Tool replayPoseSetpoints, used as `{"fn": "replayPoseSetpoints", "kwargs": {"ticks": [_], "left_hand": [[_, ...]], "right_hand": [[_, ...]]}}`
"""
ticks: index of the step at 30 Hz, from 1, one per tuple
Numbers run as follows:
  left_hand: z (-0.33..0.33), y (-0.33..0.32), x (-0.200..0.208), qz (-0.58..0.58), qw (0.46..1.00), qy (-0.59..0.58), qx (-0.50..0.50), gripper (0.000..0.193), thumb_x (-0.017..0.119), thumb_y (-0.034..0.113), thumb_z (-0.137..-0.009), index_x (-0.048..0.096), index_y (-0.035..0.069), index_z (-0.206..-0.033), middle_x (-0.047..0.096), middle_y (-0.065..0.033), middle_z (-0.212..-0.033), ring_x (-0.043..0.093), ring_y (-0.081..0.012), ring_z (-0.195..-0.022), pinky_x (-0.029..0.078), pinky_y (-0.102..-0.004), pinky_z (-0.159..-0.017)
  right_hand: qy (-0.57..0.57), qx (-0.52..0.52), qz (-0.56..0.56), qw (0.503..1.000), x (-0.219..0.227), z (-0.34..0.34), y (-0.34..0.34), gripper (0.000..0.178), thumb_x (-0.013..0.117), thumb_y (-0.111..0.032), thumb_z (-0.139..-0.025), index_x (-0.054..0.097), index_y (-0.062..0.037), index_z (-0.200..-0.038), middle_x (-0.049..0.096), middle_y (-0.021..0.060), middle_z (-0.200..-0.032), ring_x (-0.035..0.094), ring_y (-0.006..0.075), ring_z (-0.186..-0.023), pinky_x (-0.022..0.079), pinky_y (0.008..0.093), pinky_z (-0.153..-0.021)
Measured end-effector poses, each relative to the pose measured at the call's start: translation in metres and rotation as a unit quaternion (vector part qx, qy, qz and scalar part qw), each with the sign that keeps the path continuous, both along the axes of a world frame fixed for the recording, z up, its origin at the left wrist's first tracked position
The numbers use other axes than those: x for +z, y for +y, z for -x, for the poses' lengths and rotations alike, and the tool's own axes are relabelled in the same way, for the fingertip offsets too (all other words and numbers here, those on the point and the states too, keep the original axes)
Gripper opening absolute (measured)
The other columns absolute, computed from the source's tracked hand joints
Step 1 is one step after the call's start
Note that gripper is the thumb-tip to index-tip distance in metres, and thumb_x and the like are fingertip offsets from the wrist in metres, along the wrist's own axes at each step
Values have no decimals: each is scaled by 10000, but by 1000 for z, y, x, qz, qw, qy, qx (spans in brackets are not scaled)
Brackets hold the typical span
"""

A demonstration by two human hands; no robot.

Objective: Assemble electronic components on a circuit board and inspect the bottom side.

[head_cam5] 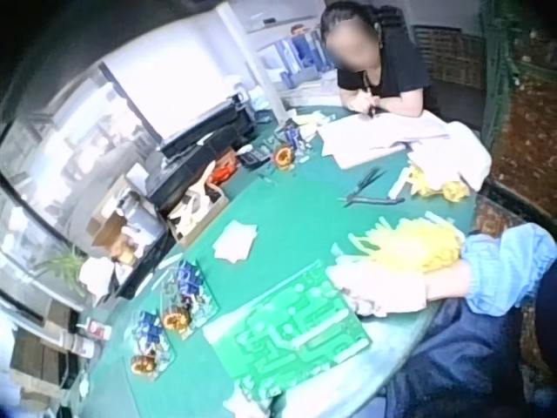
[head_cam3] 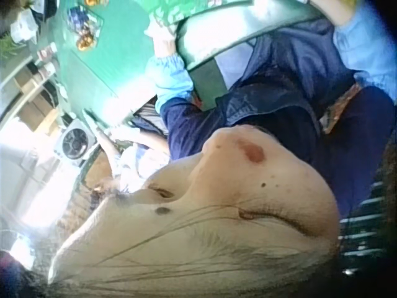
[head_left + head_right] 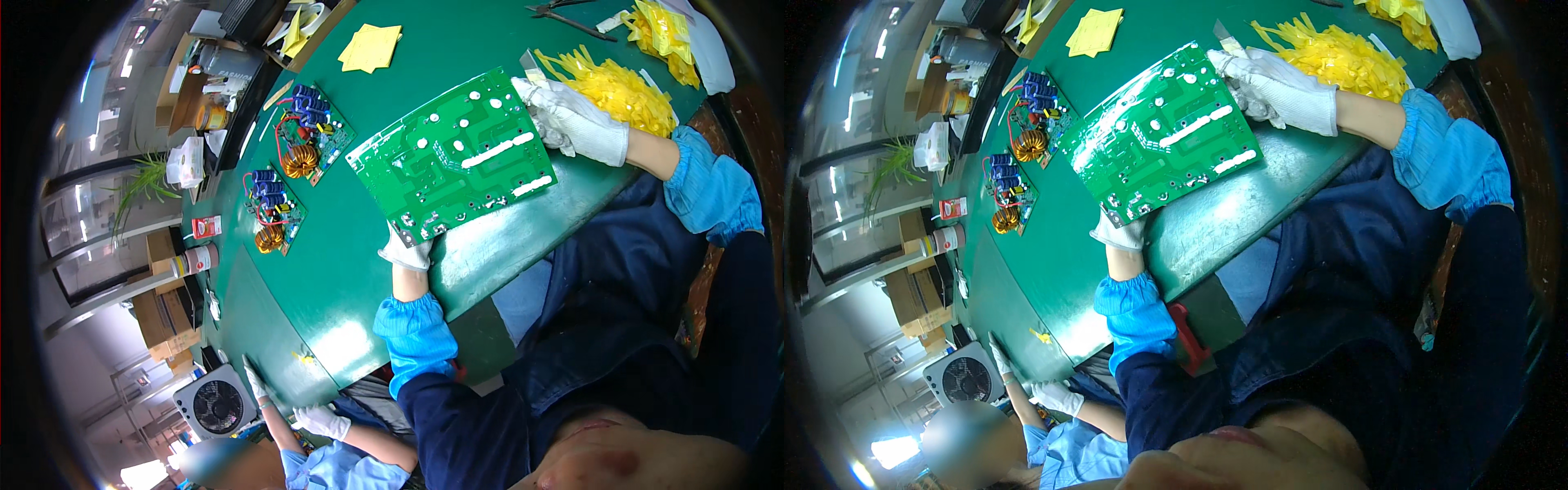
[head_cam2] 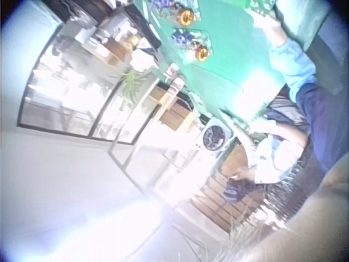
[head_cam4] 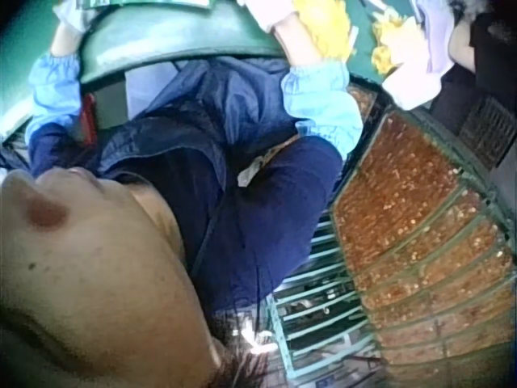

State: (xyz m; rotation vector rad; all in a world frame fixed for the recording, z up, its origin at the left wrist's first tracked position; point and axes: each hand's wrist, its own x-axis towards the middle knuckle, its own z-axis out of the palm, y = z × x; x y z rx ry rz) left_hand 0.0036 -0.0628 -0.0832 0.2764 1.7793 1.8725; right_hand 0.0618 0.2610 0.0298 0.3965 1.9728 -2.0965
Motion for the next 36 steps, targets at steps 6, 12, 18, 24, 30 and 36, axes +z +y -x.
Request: {"fn": "replayPoseSetpoints", "kwargs": {"ticks": [6, 12, 18, 24, 30, 36], "left_hand": [[-14, 24, 34, 380, 807, 447, -60, 224, 585, 92, -772, 598, 25, -986, 626, -114, -965, 606, -255, -846, 489, -341, -707], [-14, 22, 36, 282, 919, 275, -26, 219, 571, 69, -785, 589, 15, -997, 624, -110, -976, 610, -224, -857, 497, -324, -711], [-16, 14, 17, 222, 949, 222, -22, 233, 541, 49, -802, 573, 17, -1031, 616, -113, -1000, 605, -216, -890, 509, -327, -734], [-13, 1, -2, 203, 938, 278, -43, 242, 513, 34, -809, 569, 18, -1043, 616, -108, -1005, 603, -233, -899, 507, -347, -749], [-6, -15, -40, 137, 977, 157, -48, 323, 314, 195, -942, 382, 48, -1221, 480, -146, -1203, 502, -288, -1060, 459, -431, -863], [-6, -22, -39, -67, 997, -16, 20, 290, 411, 88, -879, 472, 14, -1153, 550, -159, -1100, 574, -270, -946, 500, -406, -789]], "right_hand": [[47, 0, 31, 998, -15, -3, 9, 401, 433, -526, -862, 418, -125, -842, 388, -47, -564, 326, 20, -410, 272, 179, -330], [105, 34, 9, 994, -17, -1, 10, 394, 438, -495, -867, 419, -107, -803, 385, -37, -549, 324, 28, -397, 274, 185, -324], [81, 28, 29, 996, -18, -2, 14, 395, 433, -501, -864, 420, -109, -812, 394, -30, -557, 327, 34, -403, 286, 186, -333], [118, 43, 15, 992, -16, -2, 14, 419, 423, -522, -857, 408, -105, -821, 405, -29, -601, 340, 34, -432, 292, 182, -343], [126, 54, 16, 990, -19, -4, 14, 424, 394, -535, -864, 409, -111, -840, 399, -37, -612, 348, 32, -447, 294, 180, -348], [91, 60, 20, 994, -9, 1, 6, 367, 368, -519, -883, 401, -153, -891, 393, -53, -604, 338, 19, -447, 288, 163, -355]]}}
